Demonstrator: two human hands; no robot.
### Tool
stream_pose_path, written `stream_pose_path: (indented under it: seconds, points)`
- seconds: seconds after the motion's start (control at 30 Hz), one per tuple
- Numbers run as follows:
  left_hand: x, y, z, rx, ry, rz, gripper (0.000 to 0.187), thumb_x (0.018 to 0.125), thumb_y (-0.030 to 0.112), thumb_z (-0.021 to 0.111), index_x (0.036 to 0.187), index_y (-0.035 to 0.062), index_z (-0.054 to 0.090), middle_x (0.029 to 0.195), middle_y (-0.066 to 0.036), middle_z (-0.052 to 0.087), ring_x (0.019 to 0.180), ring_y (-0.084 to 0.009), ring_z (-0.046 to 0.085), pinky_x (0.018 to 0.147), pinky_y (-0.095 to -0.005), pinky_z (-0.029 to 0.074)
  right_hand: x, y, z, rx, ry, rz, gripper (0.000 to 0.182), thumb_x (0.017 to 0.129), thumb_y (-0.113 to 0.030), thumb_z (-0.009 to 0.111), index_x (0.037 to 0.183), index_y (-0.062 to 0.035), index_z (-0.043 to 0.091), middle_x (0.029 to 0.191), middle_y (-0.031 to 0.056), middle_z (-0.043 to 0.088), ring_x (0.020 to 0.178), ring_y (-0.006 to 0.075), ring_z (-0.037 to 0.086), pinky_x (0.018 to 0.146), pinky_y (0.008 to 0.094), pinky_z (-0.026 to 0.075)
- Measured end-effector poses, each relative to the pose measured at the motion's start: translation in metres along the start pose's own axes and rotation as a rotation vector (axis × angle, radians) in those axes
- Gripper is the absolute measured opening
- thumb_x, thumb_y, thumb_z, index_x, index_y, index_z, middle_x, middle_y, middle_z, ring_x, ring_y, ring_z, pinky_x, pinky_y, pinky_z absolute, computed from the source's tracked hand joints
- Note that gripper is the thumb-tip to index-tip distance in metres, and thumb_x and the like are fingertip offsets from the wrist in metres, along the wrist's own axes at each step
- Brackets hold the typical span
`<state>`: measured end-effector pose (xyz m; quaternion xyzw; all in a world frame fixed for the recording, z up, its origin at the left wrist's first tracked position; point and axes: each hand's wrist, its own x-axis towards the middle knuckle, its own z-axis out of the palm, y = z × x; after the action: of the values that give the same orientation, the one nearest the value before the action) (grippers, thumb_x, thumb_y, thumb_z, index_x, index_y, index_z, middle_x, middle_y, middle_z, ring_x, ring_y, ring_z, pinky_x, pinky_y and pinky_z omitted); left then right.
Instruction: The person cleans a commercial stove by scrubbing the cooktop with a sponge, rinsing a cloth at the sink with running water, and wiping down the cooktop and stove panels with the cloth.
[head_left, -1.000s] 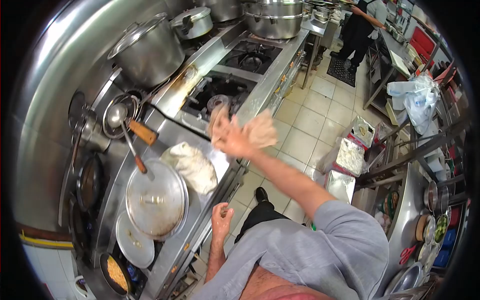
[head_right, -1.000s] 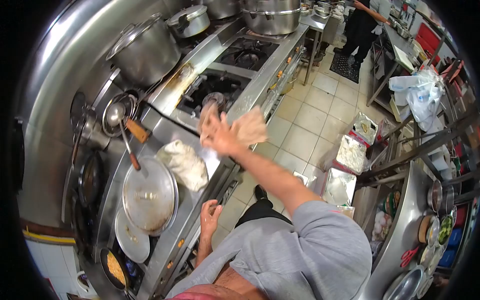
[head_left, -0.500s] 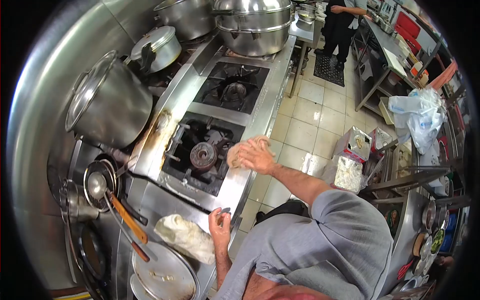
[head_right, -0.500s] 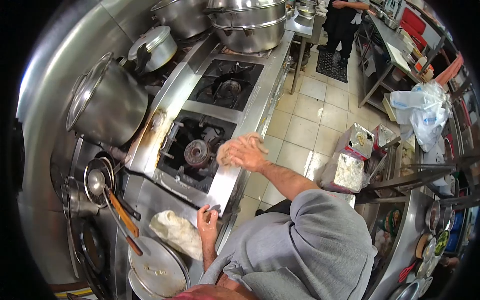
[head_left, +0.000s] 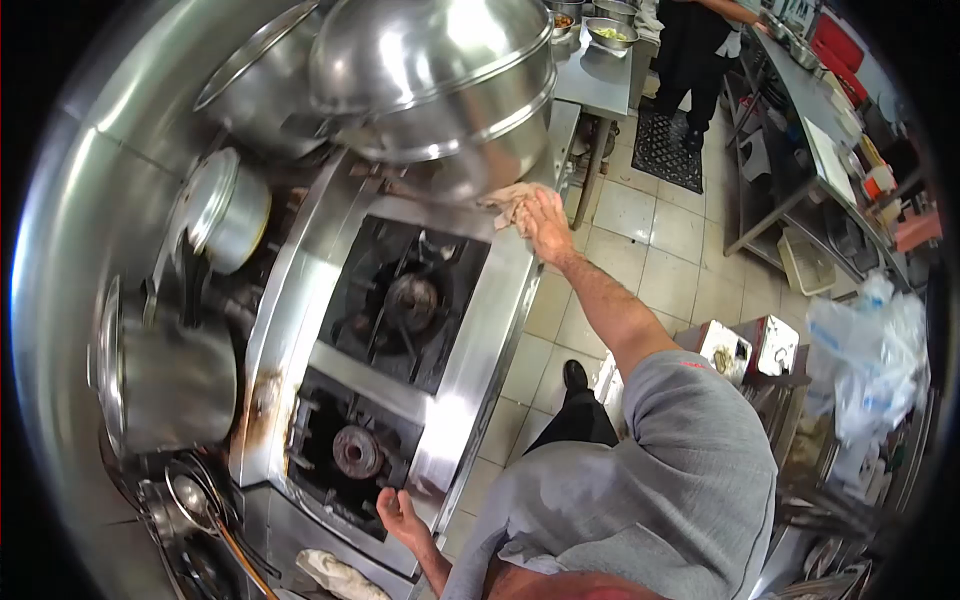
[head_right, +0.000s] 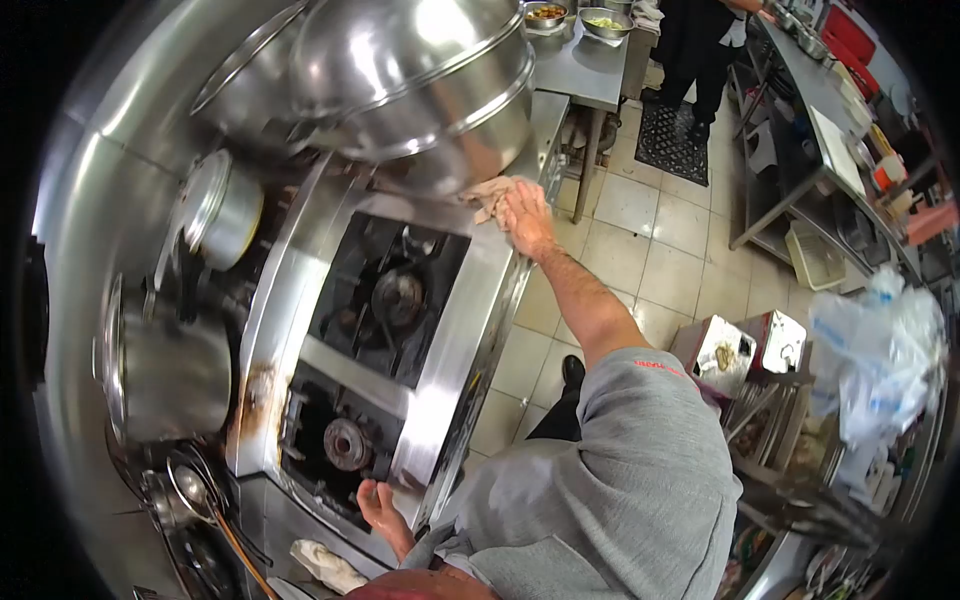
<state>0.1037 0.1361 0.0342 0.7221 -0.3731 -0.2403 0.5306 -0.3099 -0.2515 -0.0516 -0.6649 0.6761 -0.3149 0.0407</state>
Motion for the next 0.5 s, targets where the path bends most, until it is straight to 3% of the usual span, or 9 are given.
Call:
stream_pose_path:
  seconds: [0.07, 0.23, 0.27, 0.33, 0.37, 0.4, 0.43, 0.5]
  points:
    - [-0.001, 0.012, 0.027, 0.072, 0.035, -0.128, 0.026, 0.083, 0.008, 0.059, 0.105, -0.0002, 0.048, 0.095, -0.006, 0.053, 0.079, -0.0142, 0.053, 0.066, -0.0266, 0.043, 0.048, 0.049, 0.006, 0.098, 0.045, 0.016, 0.04, 0.092, -0.026, 0.04, 0.128, -0.0096, 0.044, 0.143, 0.0134, 0.024, 0.131, 0.0362, 0.018, 0.107, 0.0424, 0.019]
    - [0.002, 0.04, 0.089, 0.136, 0.043, -0.236, 0.026, 0.082, 0.009, 0.061, 0.104, 0.0006, 0.048, 0.094, -0.005, 0.051, 0.074, -0.0128, 0.053, 0.062, -0.0261, 0.042, 0.164, 0.138, 0.013, 0.339, 0.212, 0.064, 0.039, 0.093, -0.022, 0.037, 0.129, -0.0082, 0.041, 0.143, 0.014, 0.022, 0.13, 0.0349, 0.022, 0.108, 0.037, 0.021]
    - [0.004, 0.044, 0.099, 0.153, 0.039, -0.239, 0.027, 0.082, 0.009, 0.06, 0.104, 0.0008, 0.048, 0.095, -0.005, 0.05, 0.075, -0.013, 0.054, 0.062, -0.0261, 0.042, 0.188, 0.148, 0.008, 0.823, 0.235, 0.202, 0.04, 0.093, -0.022, 0.037, 0.13, -0.0079, 0.039, 0.144, 0.0143, 0.021, 0.13, 0.0329, 0.023, 0.107, 0.0353, 0.022]
    - [0.008, 0.05, 0.118, 0.175, 0.045, -0.244, 0.027, 0.083, 0.009, 0.06, 0.105, 0.0009, 0.047, 0.095, -0.005, 0.05, 0.076, -0.0132, 0.054, 0.062, -0.026, 0.042, 0.23, 0.18, 0.013, 0.795, 0.192, 0.319, 0.041, 0.094, -0.021, 0.036, 0.133, -0.0087, 0.035, 0.145, 0.0129, 0.018, 0.13, 0.0294, 0.025, 0.106, 0.0327, 0.024]
    - [0.011, 0.054, 0.125, 0.181, 0.05, -0.245, 0.027, 0.083, 0.01, 0.06, 0.105, 0.0011, 0.047, 0.096, -0.005, 0.05, 0.076, -0.0135, 0.054, 0.063, -0.026, 0.042, 0.238, 0.197, 0.018, 0.283, 0.121, 0.283, 0.042, 0.094, -0.021, 0.035, 0.134, -0.0099, 0.033, 0.145, 0.0113, 0.017, 0.13, 0.0279, 0.026, 0.106, 0.0318, 0.025]
    - [0.012, 0.056, 0.131, 0.183, 0.057, -0.25, 0.028, 0.083, 0.01, 0.06, 0.106, 0.0012, 0.047, 0.097, -0.005, 0.049, 0.076, -0.0139, 0.055, 0.064, -0.026, 0.043, 0.239, 0.185, -0.007, 0.344, 0.093, 0.318, 0.038, 0.093, -0.016, 0.038, 0.129, -0.0018, 0.037, 0.144, 0.0161, 0.021, 0.129, 0.0297, 0.028, 0.104, 0.0332, 0.028]
    - [0.013, 0.058, 0.135, 0.189, 0.068, -0.263, 0.028, 0.083, 0.01, 0.06, 0.106, 0.0012, 0.047, 0.097, -0.005, 0.049, 0.076, -0.0139, 0.055, 0.064, -0.026, 0.043, 0.238, 0.178, -0.017, 0.345, 0.076, 0.313, 0.038, 0.093, -0.016, 0.038, 0.129, -0.0018, 0.037, 0.144, 0.0161, 0.021, 0.129, 0.0297, 0.028, 0.104, 0.0332, 0.028]
    - [0.017, 0.058, 0.142, 0.199, 0.035, -0.238, 0.028, 0.083, 0.01, 0.06, 0.106, 0.0009, 0.046, 0.099, -0.006, 0.049, 0.077, -0.014, 0.054, 0.065, -0.0263, 0.044, 0.239, 0.167, -0.028, 0.22, 0.025, 0.403, 0.037, 0.091, -0.018, 0.039, 0.128, -0.0126, 0.039, 0.143, 0.0066, 0.024, 0.123, 0.0313, 0.036, 0.102, 0.0367, 0.032]
